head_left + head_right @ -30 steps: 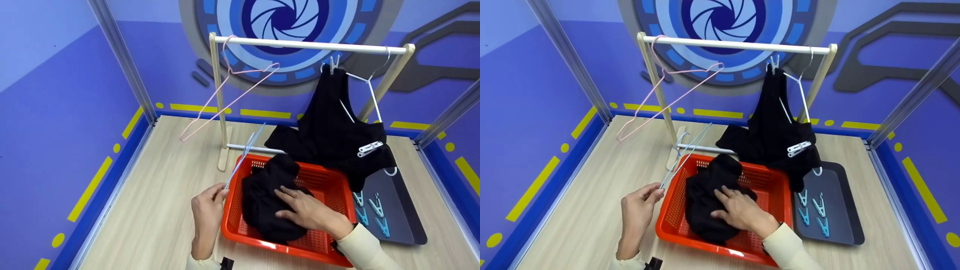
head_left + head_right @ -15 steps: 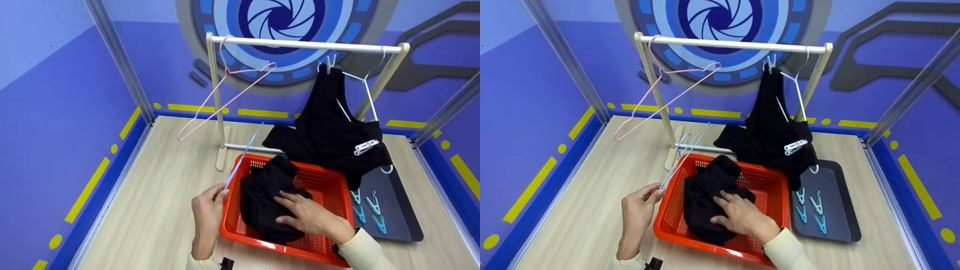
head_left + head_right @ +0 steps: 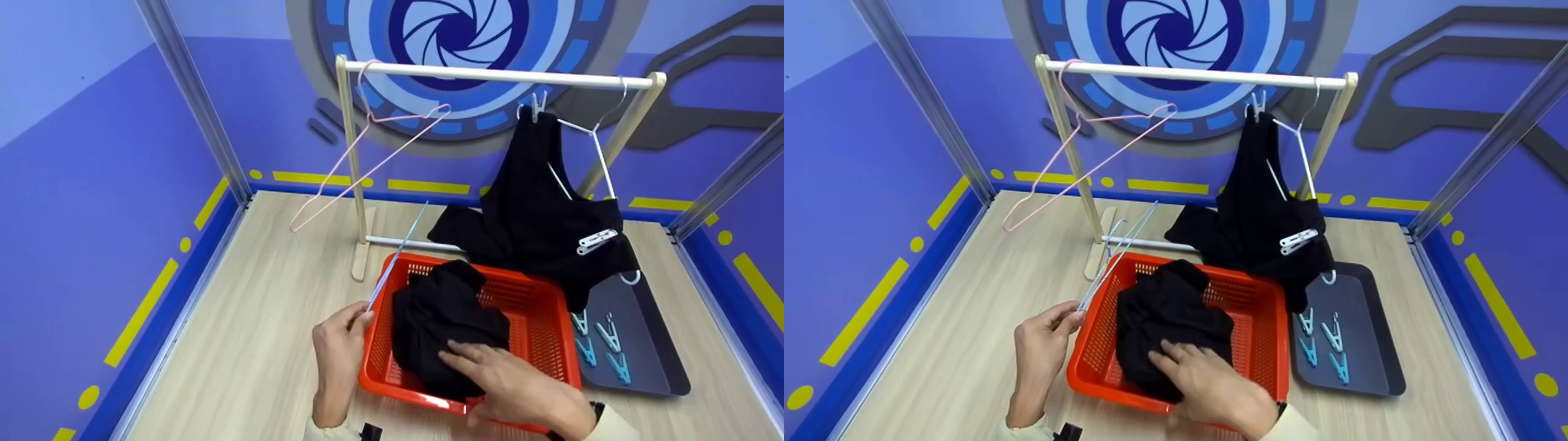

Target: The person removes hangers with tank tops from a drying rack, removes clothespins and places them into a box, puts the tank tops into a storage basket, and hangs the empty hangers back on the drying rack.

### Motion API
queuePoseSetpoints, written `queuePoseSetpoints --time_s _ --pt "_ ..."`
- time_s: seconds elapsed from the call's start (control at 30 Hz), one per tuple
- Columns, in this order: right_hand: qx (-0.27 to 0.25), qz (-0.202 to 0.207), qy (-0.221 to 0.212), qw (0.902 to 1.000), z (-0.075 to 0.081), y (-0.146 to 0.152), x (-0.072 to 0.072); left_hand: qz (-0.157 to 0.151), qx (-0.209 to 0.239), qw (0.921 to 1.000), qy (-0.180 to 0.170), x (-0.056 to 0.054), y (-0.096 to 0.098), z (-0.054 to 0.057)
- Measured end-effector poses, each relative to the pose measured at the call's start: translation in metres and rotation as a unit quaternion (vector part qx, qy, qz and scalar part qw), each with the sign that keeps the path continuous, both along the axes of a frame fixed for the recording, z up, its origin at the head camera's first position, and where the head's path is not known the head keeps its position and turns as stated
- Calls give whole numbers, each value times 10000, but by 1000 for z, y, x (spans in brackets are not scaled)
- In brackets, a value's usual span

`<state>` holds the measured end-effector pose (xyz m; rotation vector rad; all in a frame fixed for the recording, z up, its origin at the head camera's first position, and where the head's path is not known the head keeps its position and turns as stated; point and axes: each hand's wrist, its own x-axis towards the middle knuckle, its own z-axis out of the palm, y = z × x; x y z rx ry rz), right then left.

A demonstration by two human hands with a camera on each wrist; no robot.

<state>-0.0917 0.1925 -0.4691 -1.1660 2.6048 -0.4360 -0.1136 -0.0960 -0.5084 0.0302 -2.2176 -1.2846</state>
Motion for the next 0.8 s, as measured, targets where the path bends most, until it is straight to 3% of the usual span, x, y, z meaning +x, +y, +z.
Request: queuePoseSetpoints --time_s 0.13,0.33,0.6,0.7,0.8 --pt "44 206 103 9997 -4 0 6 -13 -16 10000 90 0 0 0" --pt "190 119 -623 9978 -8 -1 11 -45 -13 9999 112 0 0 0" --pt "-106 -88 -1016 9947 -15 6 12 -3 43 10000 47 0 -1 0" --pt "-333 -193 -949 9947 -13 11 13 0 83 10000 0 -3 -2 3" --pt "-630 -162 -373 9972 -10 17 11 16 49 10000 -50 -6 -4 6"
